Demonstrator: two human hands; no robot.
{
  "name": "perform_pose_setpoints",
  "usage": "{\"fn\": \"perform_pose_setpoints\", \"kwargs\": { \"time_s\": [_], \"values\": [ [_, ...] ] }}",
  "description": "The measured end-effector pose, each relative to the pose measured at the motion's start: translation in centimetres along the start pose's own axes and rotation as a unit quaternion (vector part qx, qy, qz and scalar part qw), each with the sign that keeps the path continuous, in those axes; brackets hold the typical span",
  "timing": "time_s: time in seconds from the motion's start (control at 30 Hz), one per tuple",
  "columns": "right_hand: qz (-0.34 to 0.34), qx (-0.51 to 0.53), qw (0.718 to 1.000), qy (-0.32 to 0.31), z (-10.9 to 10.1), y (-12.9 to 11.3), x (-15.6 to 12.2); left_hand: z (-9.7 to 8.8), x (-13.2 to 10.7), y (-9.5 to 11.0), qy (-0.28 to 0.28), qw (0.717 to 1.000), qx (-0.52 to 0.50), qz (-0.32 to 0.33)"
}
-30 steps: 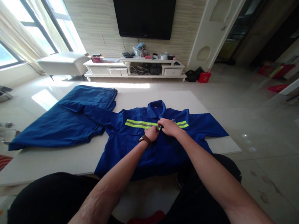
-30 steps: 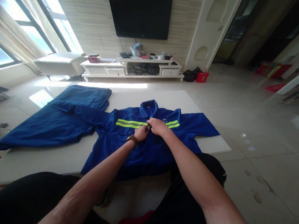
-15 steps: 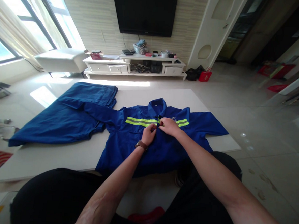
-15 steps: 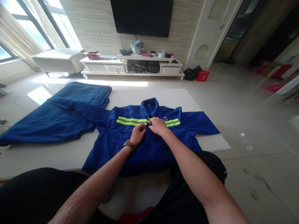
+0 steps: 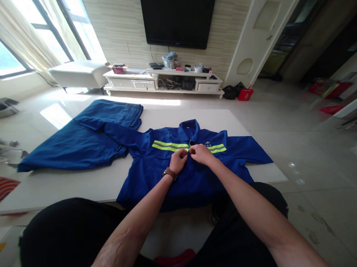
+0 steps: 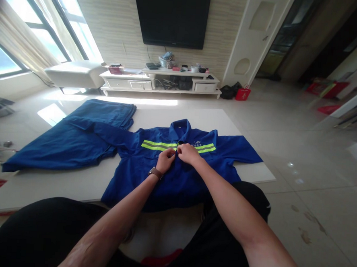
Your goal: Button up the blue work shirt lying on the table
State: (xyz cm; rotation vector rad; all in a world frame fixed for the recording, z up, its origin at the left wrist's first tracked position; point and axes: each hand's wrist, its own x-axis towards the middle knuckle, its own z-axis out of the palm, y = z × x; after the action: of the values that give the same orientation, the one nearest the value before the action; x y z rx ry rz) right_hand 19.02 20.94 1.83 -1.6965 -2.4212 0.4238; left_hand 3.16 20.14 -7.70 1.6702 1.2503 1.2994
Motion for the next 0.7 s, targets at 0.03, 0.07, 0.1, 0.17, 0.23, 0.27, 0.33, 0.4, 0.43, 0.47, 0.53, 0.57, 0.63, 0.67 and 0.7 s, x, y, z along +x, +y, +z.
{"fn": "perform_pose_setpoints", "kwargs": {
  "time_s": [0.03, 0.07, 0.1, 0.17, 0.23, 0.27, 0.33, 0.4, 0.43, 0.47, 0.53, 0.57, 0.63, 0.67, 0.7],
  "values": [
    [0.003, 0.004, 1.0, -0.001, 0.01, -0.01, 0.02, -0.03, 0.0, 0.0, 0.001, 1.0, 0.0, 0.001],
    [0.007, 0.008, 1.0, -0.001, 0.01, -0.02, 0.03, -0.07, 0.0, 0.01, 0.001, 1.0, 0.001, 0.002],
    [0.011, 0.011, 1.0, -0.001, 0.01, -0.03, 0.05, -0.09, 0.0, 0.03, 0.001, 1.0, 0.003, 0.001],
    [0.017, 0.016, 1.0, 0.0, -0.03, -0.03, 0.08, -0.12, -0.02, 0.11, 0.001, 1.0, 0.006, -0.003],
    [0.017, 0.015, 1.0, -0.002, -0.08, -0.02, 0.1, -0.11, -0.05, 0.21, 0.006, 1.0, 0.008, -0.008],
    [0.016, 0.015, 1.0, -0.003, -0.09, -0.02, 0.11, -0.09, -0.07, 0.26, 0.009, 1.0, 0.008, -0.011],
    [0.016, 0.013, 1.0, -0.005, -0.07, -0.03, 0.11, -0.06, -0.1, 0.33, 0.015, 1.0, 0.008, -0.018],
    [0.019, 0.009, 1.0, -0.005, 0.02, -0.06, 0.1, -0.04, -0.13, 0.38, 0.019, 0.999, 0.008, -0.024],
    [0.022, 0.005, 1.0, -0.003, 0.08, -0.08, 0.1, -0.04, -0.14, 0.4, 0.02, 0.999, 0.009, -0.026],
    [0.026, 0.002, 1.0, 0.0, 0.16, -0.09, 0.09, -0.05, -0.14, 0.41, 0.022, 0.999, 0.009, -0.027],
    [0.032, -0.006, 0.999, 0.006, 0.35, -0.1, 0.09, -0.1, -0.14, 0.44, 0.022, 0.999, 0.01, -0.027],
    [0.034, -0.009, 0.999, 0.01, 0.45, -0.09, 0.1, -0.13, -0.14, 0.44, 0.022, 0.999, 0.011, -0.027],
    [0.037, -0.014, 0.999, 0.017, 0.65, -0.06, 0.12, -0.18, -0.12, 0.43, 0.018, 0.999, 0.009, -0.025],
    [0.038, -0.016, 0.999, 0.019, 0.76, -0.04, 0.14, -0.21, -0.11, 0.4, 0.015, 1.0, 0.004, -0.024],
    [0.038, -0.017, 0.999, 0.021, 0.85, -0.02, 0.16, -0.22, -0.1, 0.36, 0.011, 1.0, -0.004, -0.025]
  ]
}}
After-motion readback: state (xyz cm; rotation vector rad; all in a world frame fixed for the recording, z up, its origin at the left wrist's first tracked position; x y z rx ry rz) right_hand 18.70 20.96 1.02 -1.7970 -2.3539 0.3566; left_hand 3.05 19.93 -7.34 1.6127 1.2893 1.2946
